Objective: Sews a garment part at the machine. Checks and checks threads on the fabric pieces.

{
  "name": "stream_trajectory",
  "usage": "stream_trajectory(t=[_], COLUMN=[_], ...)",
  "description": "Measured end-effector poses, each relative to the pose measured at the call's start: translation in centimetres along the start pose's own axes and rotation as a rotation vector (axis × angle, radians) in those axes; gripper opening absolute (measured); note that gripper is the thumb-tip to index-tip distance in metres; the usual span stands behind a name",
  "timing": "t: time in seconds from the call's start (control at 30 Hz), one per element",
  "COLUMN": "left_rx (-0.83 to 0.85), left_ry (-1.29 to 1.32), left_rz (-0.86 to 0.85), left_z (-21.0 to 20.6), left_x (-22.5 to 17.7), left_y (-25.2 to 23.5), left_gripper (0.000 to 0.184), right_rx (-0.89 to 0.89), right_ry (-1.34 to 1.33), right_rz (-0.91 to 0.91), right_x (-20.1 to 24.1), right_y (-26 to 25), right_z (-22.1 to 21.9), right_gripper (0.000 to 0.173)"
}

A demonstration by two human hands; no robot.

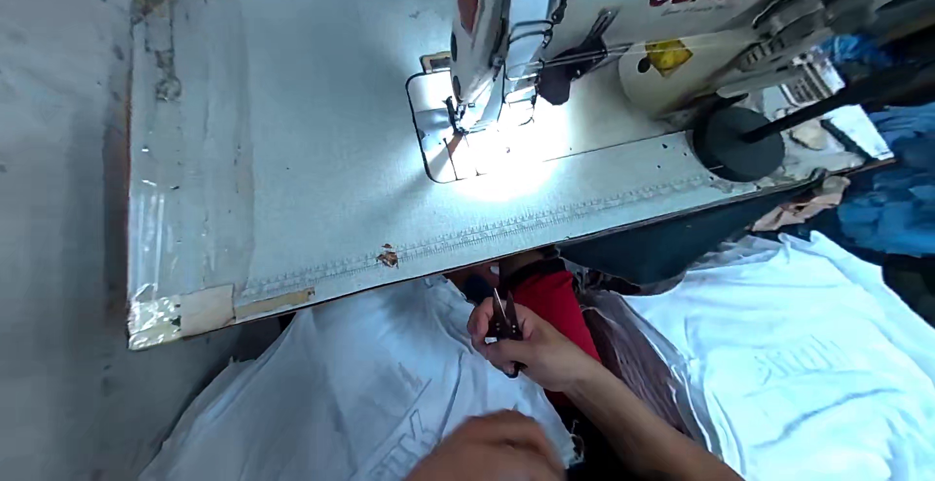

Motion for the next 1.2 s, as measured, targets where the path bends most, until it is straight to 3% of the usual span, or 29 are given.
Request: stream_trajectory(t=[0.07, 0.1, 0.2, 0.27, 0.37, 0.47, 0.73, 0.93, 1.07, 1.2], left_rx=[-0.216, -0.345, -0.627, -0.737, -0.905, -1.017, -1.041, -0.969, -1.030, -1.001], left_ry=[-0.137, -0.327, -1.013, -1.223, -1.240, -1.180, -1.175, -1.235, -1.417, -1.336], left_rz=[0.139, 0.203, 0.386, 0.510, 0.655, 0.653, 0.652, 0.510, 0.168, -0.046], left_z=[3.0, 4.3, 8.5, 10.9, 13.1, 14.3, 16.2, 16.1, 12.8, 9.2], left_x=[1.7, 2.3, 3.7, 5.6, 9.2, 10.4, 9.7, 8.4, 4.8, 1.9], left_y=[4.4, 6.3, 10.0, 11.7, 13.4, 13.9, 14.1, 15.2, 13.9, 11.5], left_gripper=[0.019, 0.015, 0.032, 0.042, 0.048, 0.043, 0.025, 0.027, 0.028, 0.018], right_rx=[0.046, 0.071, 0.144, 0.187, 0.208, 0.203, 0.191, 0.156, 0.114, 0.124], right_ry=[-0.078, -0.088, -0.086, -0.052, -0.023, -0.030, -0.133, -0.153, -0.246, -0.288], right_rz=[0.040, 0.059, 0.115, 0.153, 0.183, 0.214, 0.242, 0.251, 0.227, 0.234], right_x=[0.2, 0.6, 1.8, 2.7, 3.9, 4.2, 3.4, 3.6, 3.7, 3.5], right_y=[0.8, 1.1, 1.5, 1.1, 0.6, 0.3, -0.1, 0.7, 0.8, 0.0], right_z=[-0.2, -0.2, -0.4, -0.6, -1.2, -1.7, -1.7, -1.1, -0.4, -0.2], right_gripper=[0.028, 0.027, 0.030, 0.033, 0.036, 0.040, 0.041, 0.040, 0.037, 0.033])
Point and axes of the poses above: each hand's wrist, its own y-axis away from the middle knuckle, its own z-axis out of the back of the hand, x = y × z, the point moved 1 cm from there along -y, towards the middle knuckle, and after that the axes turned 13 degrees about -z, right-handed, at the moved point
